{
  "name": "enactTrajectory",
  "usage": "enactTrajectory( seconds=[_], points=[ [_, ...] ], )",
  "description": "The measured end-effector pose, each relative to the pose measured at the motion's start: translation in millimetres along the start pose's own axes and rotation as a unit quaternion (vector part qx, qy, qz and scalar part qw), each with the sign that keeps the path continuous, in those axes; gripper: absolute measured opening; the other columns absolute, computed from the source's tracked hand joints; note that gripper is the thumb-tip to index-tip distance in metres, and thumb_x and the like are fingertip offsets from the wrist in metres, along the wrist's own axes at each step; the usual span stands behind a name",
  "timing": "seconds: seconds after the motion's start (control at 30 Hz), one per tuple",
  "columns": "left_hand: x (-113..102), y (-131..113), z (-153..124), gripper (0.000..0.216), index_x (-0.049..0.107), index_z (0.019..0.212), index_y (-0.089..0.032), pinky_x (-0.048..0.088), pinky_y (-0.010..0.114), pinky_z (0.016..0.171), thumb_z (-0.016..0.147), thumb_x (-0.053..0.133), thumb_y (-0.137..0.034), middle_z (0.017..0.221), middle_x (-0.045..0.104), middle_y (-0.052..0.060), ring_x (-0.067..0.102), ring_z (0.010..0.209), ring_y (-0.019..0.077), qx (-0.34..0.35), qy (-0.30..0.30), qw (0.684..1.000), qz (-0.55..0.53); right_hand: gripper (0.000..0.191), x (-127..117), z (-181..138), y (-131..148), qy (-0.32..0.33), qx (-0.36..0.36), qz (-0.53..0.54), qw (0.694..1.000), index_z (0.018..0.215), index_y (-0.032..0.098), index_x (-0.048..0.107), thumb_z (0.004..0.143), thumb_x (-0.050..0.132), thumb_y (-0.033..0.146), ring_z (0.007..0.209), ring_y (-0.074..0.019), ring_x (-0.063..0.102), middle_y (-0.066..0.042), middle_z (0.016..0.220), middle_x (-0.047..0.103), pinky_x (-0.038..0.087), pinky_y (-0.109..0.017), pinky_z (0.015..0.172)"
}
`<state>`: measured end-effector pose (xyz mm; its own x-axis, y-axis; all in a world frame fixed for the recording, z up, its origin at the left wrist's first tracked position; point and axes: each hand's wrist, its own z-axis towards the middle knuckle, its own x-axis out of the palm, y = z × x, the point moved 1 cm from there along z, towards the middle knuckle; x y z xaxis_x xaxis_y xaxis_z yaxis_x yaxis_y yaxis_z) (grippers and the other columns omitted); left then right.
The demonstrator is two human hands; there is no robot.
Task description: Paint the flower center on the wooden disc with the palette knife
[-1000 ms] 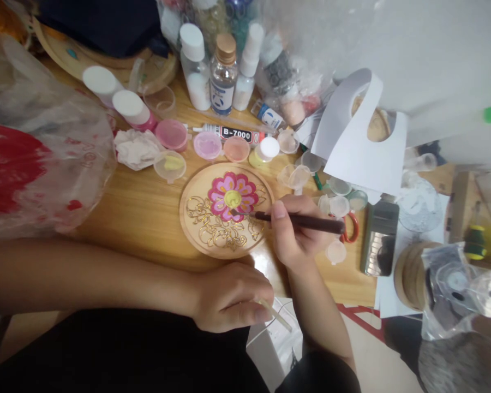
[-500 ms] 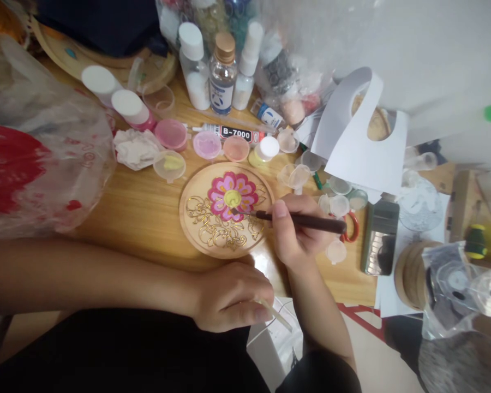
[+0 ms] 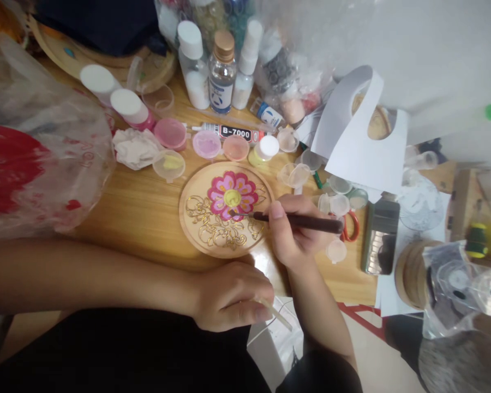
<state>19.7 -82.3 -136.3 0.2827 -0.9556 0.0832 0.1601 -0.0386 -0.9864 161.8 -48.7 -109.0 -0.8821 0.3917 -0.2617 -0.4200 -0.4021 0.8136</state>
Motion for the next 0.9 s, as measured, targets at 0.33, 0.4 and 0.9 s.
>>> enactTrajectory(
  seconds=[0.33,0.4,0.9],
  points=[
    [2.0,2.3,1.0,0.053,0.048,0.071,-0.019,0.042,0.027,0.063,0.102,0.032,-0.059,0.069,0.059,0.002,0.056,0.064,0.0123,-0.010,0.002,1.000,-0.011,0.023,-2.8,-1.0,0.4,-0.009,0.007,-0.013,1.000,0.066,0.019,0.063,0.088,0.068,0.027,0.041,-0.0098,0.052,0.003,0.055,0.060,0.039,-0.024,0.038],
    [1.5,1.5,0.5,0.053,0.049,0.072,-0.019,0.042,0.027,0.063,0.102,0.031,-0.059,0.069,0.060,0.002,0.056,0.064,0.0125,-0.005,0.000,1.000,-0.013,0.022,-2.7,-1.1,0.7,-0.003,0.006,-0.014,1.000,0.067,0.020,0.063,0.088,0.068,0.027,0.042,-0.0099,0.053,0.003,0.055,0.061,0.040,-0.024,0.039],
    [-0.6,-1.7,-0.6,0.048,0.051,0.074,-0.019,0.043,0.027,0.066,0.103,0.036,-0.053,0.072,0.061,0.002,0.058,0.069,0.0132,-0.007,-0.004,1.000,-0.014,0.022,-0.5,-1.0,-0.3,-0.003,-0.002,-0.016,1.000,0.068,0.020,0.063,0.089,0.067,0.027,0.041,-0.0096,0.051,0.004,0.055,0.059,0.038,-0.025,0.038]
  ],
)
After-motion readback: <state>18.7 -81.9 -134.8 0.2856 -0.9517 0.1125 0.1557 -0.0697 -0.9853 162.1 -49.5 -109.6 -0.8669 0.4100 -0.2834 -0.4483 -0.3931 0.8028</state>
